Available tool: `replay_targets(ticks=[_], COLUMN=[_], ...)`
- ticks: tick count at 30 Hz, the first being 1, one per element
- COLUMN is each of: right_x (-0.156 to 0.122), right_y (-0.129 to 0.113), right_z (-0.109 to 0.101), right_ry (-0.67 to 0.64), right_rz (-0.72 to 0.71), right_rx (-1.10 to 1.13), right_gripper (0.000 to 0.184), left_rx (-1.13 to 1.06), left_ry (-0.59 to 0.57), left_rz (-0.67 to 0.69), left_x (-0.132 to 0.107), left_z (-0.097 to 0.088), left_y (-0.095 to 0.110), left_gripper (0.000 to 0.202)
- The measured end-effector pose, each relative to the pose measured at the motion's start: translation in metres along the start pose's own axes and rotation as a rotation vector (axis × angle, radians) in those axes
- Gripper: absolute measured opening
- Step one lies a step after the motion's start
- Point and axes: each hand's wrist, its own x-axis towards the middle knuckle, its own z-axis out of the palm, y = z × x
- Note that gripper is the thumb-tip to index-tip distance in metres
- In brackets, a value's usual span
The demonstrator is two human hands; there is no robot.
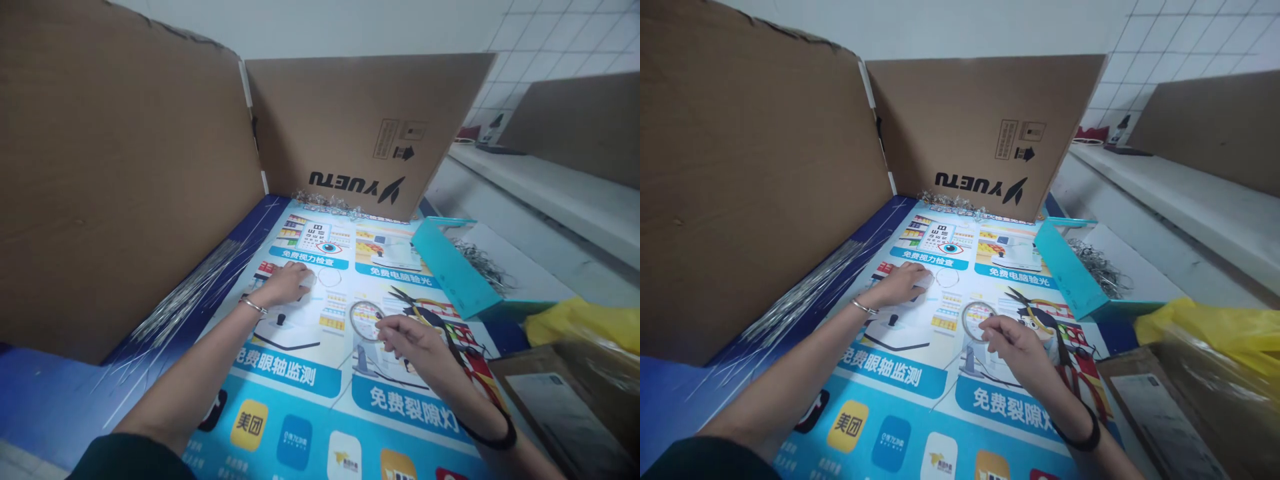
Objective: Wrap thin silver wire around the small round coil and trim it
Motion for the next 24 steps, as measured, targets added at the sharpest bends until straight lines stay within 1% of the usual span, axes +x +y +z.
replay_targets(ticks=[4, 6, 8, 10, 11, 13, 16, 19, 24], right_x=[-0.008, -0.010, -0.012, -0.012, -0.012, -0.012, -0.011, -0.012, -0.013], right_y=[0.012, 0.021, 0.028, 0.035, 0.038, 0.043, 0.049, 0.053, 0.051], right_z=[0.002, 0.005, 0.009, 0.012, 0.014, 0.016, 0.019, 0.020, 0.022], right_ry=[0.078, 0.162, 0.267, 0.341, 0.354, 0.347, 0.300, 0.250, 0.200], right_rz=[-0.056, -0.111, -0.224, -0.401, -0.497, -0.659, -0.792, -0.816, -0.793], right_rx=[-0.066, -0.101, -0.174, -0.287, -0.348, -0.443, -0.524, -0.564, -0.584], right_gripper=[0.028, 0.026, 0.022, 0.016, 0.014, 0.016, 0.023, 0.025, 0.023], left_rx=[-0.031, -0.061, -0.103, -0.155, -0.184, -0.240, -0.307, -0.339, -0.310], left_ry=[0.016, 0.026, 0.036, 0.047, 0.055, 0.070, 0.066, 0.033, -0.005], left_rz=[0.000, 0.003, 0.005, -0.005, -0.014, -0.031, -0.025, -0.001, 0.024], left_x=[0.000, 0.000, -0.001, -0.001, -0.001, -0.002, -0.002, -0.003, -0.004], left_z=[0.001, 0.004, 0.006, 0.009, 0.010, 0.011, 0.011, 0.009, 0.008], left_y=[-0.002, -0.005, -0.010, -0.016, -0.020, -0.028, -0.038, -0.043, -0.038], left_gripper=[0.041, 0.043, 0.046, 0.049, 0.050, 0.049, 0.044, 0.045, 0.065])
